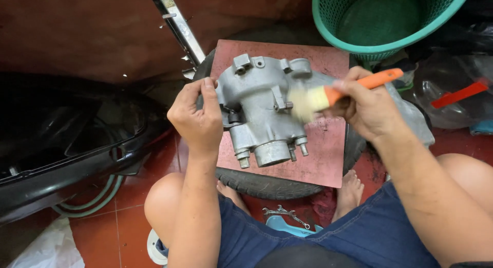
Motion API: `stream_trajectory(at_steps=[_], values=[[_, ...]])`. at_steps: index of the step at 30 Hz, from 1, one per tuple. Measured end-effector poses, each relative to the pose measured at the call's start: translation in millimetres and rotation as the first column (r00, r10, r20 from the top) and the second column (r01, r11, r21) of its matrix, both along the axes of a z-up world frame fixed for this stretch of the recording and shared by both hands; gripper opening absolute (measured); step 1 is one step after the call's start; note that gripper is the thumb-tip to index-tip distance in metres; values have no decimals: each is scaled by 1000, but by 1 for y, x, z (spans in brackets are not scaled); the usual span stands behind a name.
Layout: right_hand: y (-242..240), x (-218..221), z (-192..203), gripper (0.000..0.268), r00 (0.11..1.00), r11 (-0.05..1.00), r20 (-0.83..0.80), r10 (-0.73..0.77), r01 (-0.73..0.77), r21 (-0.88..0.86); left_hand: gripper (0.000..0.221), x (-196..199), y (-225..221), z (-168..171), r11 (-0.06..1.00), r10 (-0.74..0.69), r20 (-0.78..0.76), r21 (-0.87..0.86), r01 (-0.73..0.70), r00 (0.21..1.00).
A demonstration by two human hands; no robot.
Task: Cleaning a motorcycle engine casing using a brush and cleaning solution to remove grease and dirt.
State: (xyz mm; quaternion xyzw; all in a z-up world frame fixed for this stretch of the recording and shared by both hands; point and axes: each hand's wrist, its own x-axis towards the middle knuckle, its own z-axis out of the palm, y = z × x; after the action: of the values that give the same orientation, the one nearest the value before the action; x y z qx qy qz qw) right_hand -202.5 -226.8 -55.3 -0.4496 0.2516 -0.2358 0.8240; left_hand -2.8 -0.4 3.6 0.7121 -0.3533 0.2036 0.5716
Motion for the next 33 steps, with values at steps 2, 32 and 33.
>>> stream_trajectory(at_steps=[2, 32, 33], values=[[15, 6, -7, 18, 999, 1000, 22, -29, 29, -10, 14, 8, -2, -13, 999, 31, 22, -36, -30, 999], [20, -4, -25, 18, 999, 999, 41, -13, 11, 34, 83, 26, 5, -32, 946, -323, 547, 178, 270, 772], [15, -6, -28, 19, 999, 1000, 32, 18, -18, 19, 82, 25, 6, -29, 939, -344, 549, 197, 282, 762]])
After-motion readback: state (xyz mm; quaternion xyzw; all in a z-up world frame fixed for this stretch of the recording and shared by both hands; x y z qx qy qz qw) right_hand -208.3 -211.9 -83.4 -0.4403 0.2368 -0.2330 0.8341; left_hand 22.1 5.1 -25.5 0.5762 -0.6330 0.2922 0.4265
